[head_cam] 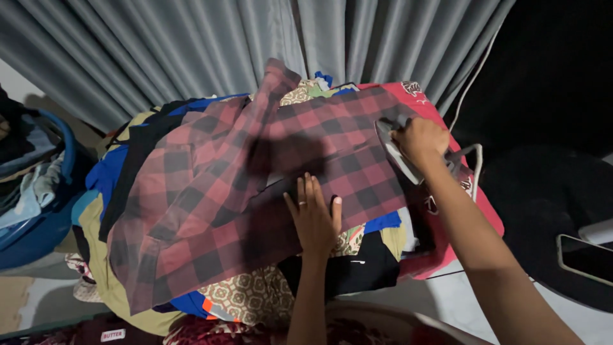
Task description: Ironing a checkered shirt placed on top of a pile of laundry on a bed.
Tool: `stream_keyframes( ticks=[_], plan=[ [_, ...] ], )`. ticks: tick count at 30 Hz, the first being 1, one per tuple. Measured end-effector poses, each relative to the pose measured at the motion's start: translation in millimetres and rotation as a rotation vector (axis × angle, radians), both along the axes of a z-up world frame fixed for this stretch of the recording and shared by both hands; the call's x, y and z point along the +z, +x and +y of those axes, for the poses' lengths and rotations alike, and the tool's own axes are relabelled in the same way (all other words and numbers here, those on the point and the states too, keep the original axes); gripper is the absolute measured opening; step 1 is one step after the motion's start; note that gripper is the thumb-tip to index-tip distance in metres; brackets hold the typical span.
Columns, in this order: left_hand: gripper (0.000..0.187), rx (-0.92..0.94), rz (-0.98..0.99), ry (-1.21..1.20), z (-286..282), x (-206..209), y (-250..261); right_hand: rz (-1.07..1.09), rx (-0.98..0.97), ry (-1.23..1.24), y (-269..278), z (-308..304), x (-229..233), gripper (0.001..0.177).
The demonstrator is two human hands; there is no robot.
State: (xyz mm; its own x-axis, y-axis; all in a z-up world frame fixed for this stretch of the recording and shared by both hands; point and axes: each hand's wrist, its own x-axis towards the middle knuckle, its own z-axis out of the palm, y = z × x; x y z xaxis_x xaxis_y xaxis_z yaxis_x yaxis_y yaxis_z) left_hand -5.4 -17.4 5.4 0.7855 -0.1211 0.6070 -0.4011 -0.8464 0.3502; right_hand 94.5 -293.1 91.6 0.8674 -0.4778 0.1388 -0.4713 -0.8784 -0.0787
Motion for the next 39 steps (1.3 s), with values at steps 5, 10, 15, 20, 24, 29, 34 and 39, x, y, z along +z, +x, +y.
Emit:
stream_keyframes(
  ticks=[5, 10, 15, 20, 24, 29, 34, 39],
  plan=[
    [0.072, 0.01, 0.019, -0.017, 2.6, -3.9, 1.7, 0.023, 0.044, 0.009, -23.8, -3.5, 6.4, 0.062],
    [0.071, 0.015, 0.009, -0.029, 2.0, -5.3, 2.5, 0.022, -0.02, 0.009, -61.1, -28.8, 8.7, 0.062],
    [0.071, 0.035, 0.025, -0.009, 0.7, -7.6, 5.9, 0.023, -0.089, 0.01, -74.4, -49.3, 9.6, 0.065],
    [0.072, -0.066, 0.016, -0.14, 8.4, -18.8, 17.2, -0.039, -0.183, 0.017, -66.5, -86.0, -11.3, 0.079],
    [0.059, -0.402, 0.122, -0.673, 62.0, -14.3, 40.7, 0.009, -0.051, 0.02, -65.5, -68.5, 4.8, 0.088],
    [0.057, -0.309, -0.128, -0.188, 131.2, 40.8, 65.4, 0.164, 0.382, -0.049, -59.1, 23.8, 26.9, 0.095],
    [0.046, -0.322, 0.078, 0.048, 162.8, 8.0, 98.9, 0.043, 0.864, -0.117, -38.0, 119.2, 15.0, 0.078],
    [0.059, -0.33, 0.156, 0.301, 177.2, 25.7, 93.3, 0.07, 1.013, -0.175, -25.3, 140.4, 9.4, 0.077]
  ],
)
